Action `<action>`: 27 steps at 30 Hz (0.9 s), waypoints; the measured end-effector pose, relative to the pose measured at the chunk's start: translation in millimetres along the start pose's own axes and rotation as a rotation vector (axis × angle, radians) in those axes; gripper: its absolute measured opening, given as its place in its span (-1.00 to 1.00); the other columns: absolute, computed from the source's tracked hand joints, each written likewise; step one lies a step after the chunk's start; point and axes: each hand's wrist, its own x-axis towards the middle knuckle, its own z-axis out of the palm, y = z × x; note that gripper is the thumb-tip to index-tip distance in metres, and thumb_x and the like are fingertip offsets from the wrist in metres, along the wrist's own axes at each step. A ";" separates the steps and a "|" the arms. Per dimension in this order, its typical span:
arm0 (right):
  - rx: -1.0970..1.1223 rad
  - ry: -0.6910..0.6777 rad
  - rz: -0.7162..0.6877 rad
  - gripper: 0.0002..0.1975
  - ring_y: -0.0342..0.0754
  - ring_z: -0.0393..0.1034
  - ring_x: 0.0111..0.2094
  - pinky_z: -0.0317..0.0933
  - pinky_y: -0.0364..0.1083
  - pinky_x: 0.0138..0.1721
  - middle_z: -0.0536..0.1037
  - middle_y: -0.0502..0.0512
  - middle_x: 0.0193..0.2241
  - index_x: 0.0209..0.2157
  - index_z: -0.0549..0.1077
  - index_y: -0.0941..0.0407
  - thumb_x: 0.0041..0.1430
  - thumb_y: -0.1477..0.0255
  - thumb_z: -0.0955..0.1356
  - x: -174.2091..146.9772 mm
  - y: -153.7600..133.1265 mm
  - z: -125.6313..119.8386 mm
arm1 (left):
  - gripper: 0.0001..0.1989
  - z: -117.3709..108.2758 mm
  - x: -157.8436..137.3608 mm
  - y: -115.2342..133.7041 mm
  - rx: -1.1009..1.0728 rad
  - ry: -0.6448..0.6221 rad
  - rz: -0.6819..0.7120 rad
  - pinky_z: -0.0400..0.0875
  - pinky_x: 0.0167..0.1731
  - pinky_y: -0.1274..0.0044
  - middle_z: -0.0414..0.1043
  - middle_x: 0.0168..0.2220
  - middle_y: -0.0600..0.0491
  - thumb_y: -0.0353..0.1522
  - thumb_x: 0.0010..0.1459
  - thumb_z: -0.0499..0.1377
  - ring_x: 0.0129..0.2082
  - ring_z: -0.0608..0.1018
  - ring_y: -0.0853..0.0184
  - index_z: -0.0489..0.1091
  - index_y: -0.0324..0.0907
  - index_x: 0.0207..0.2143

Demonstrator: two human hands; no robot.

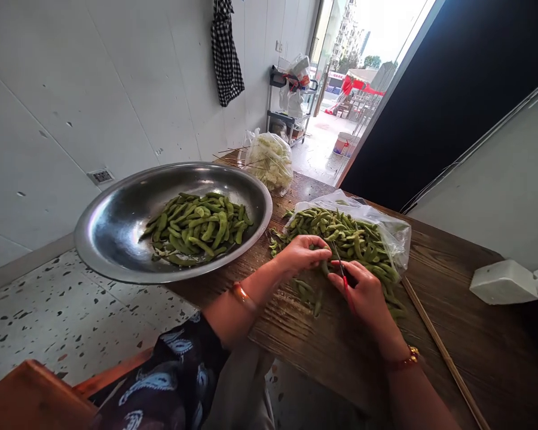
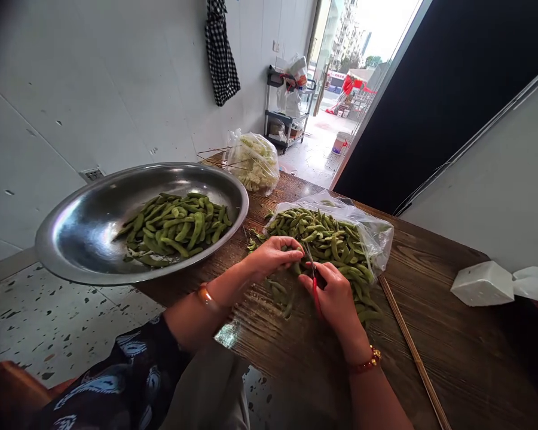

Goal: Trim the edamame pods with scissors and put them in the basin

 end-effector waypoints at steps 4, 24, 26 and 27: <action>-0.009 0.048 0.019 -0.61 -0.01 0.39 -0.29 0.29 -0.04 -0.23 0.49 0.12 -0.27 -0.09 0.48 0.11 0.14 0.16 0.35 0.2 -0.6 -0.8 | -0.69 -4.7 4.4 2.2 -0.250 0.155 0.044 0.10 -0.68 0.69 0.27 -0.60 0.18 -0.30 -0.13 0.35 -0.64 0.30 0.57 0.30 -0.27 -0.45; -0.016 0.073 -0.022 -0.66 0.01 0.40 -0.30 0.31 -0.02 -0.24 0.50 0.13 -0.30 -0.14 0.46 0.09 0.20 0.16 0.30 -0.1 0.6 9.6 | -0.71 10.0 -1.4 -8.5 -0.191 0.066 -0.025 0.01 -0.70 0.69 0.25 -0.68 0.19 -0.27 -0.06 0.30 -0.72 0.21 0.60 0.25 -0.24 -0.46; -0.026 0.070 -0.028 -0.66 0.02 0.41 -0.30 0.31 -0.01 -0.24 0.50 0.14 -0.30 -0.14 0.46 0.10 0.20 0.16 0.30 -0.3 3.1 11.1 | -0.71 9.9 -1.6 -8.0 -0.175 0.070 -0.025 0.01 -0.70 0.69 0.24 -0.68 0.20 -0.27 -0.05 0.29 -0.72 0.21 0.59 0.24 -0.24 -0.46; -0.035 0.063 -0.027 -0.66 0.02 0.41 -0.30 0.31 -0.01 -0.24 0.50 0.14 -0.30 -0.14 0.46 0.10 0.20 0.16 0.30 -0.3 4.1 11.7 | -0.72 9.8 -1.5 -8.0 -0.163 0.071 -0.021 0.01 -0.70 0.69 0.24 -0.69 0.20 -0.28 -0.05 0.29 -0.72 0.21 0.59 0.24 -0.24 -0.46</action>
